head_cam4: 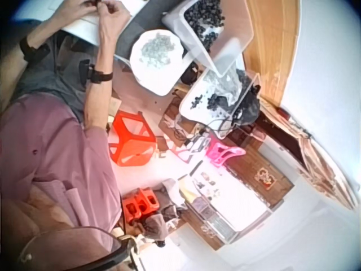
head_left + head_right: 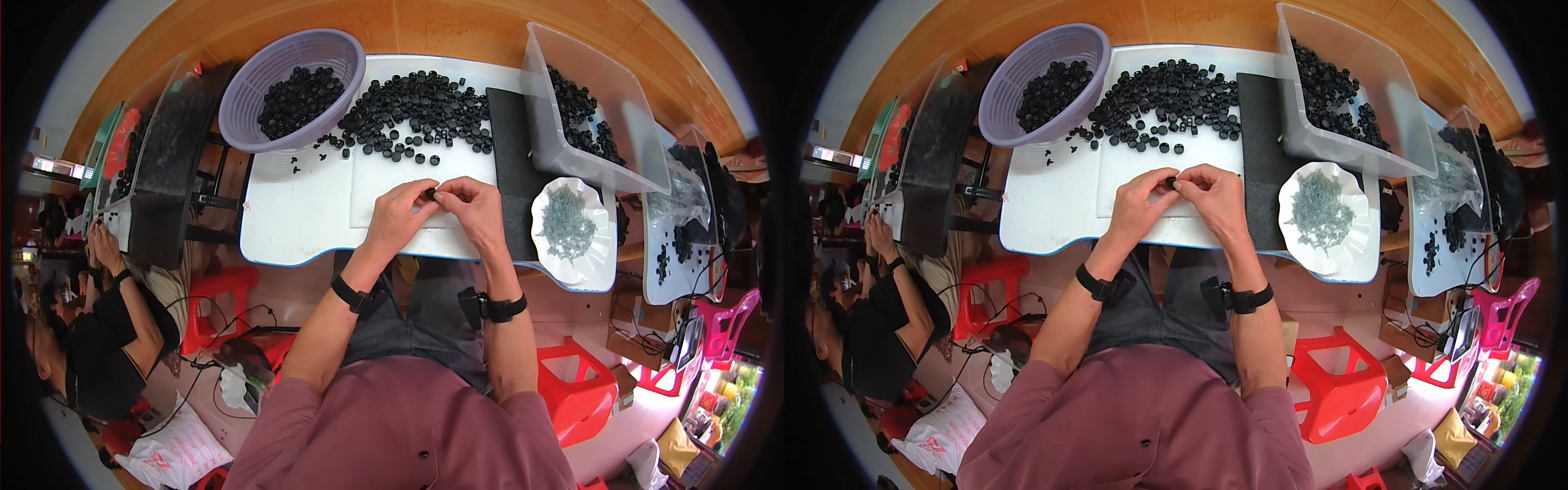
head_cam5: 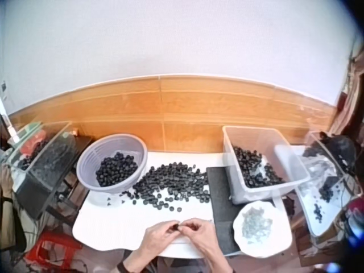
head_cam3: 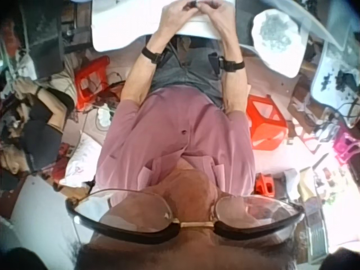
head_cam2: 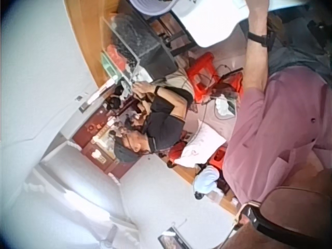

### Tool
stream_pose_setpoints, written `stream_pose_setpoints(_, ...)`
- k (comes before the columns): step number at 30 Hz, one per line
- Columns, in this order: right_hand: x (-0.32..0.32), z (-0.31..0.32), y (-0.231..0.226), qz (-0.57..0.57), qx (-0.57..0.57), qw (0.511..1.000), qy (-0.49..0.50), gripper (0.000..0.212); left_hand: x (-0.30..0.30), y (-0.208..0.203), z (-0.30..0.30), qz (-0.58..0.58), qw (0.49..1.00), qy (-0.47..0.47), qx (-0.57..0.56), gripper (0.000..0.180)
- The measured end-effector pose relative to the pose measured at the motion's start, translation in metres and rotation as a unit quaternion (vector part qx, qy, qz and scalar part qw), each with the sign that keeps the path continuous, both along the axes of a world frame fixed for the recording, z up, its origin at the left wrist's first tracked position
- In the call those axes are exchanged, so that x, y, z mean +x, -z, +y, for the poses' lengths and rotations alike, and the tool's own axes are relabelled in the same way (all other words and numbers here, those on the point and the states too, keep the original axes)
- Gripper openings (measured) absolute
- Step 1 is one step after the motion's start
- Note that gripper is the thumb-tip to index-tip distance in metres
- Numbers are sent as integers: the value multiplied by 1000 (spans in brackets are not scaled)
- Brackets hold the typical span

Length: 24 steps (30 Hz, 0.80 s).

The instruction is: The person picks up a black plastic component and a small metal pin, inserts the pin into the component, and places the assembled unit on the table, repeating the process several times.

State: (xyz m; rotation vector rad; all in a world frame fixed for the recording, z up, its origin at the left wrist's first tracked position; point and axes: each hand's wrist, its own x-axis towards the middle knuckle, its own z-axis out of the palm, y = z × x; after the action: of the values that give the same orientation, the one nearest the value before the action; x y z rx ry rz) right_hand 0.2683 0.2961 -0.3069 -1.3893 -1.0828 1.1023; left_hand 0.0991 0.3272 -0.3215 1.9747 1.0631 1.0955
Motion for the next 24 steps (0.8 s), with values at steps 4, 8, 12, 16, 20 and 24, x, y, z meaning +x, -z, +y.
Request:
stream_pose_setpoints(4, -1, 0, 0, 5, -8, 1000, 0, 17, 0, -2, 0, -11, 1000, 5, -28, 34)
stream_pose_setpoints(8, 1, -2, 1, 5, -1, 1000, 0, 16, 0, 0, 1, -4, 1000, 2, -18, 32)
stream_pose_setpoints(12, -1, -1, 0, -16, 8, 1000, 11, 15, 0, -1, 1, 9, 1000, -3, -11, 30)
stream_pose_setpoints(16, -3, 0, 0, 17, 6, 999, 31, 14, 1, 1, 3, -19, 999, -1, -31, 27)
stream_pose_setpoints(20, -1, 0, 0, 7, -6, 1000, 11, 16, -1, 2, 2, -1, 999, -6, -32, 26)
stream_pose_setpoints(24, -2, -3, 0, -6, 10, 1000, 6, 18, 0, 2, 1, -11, 1000, -8, -24, 25)
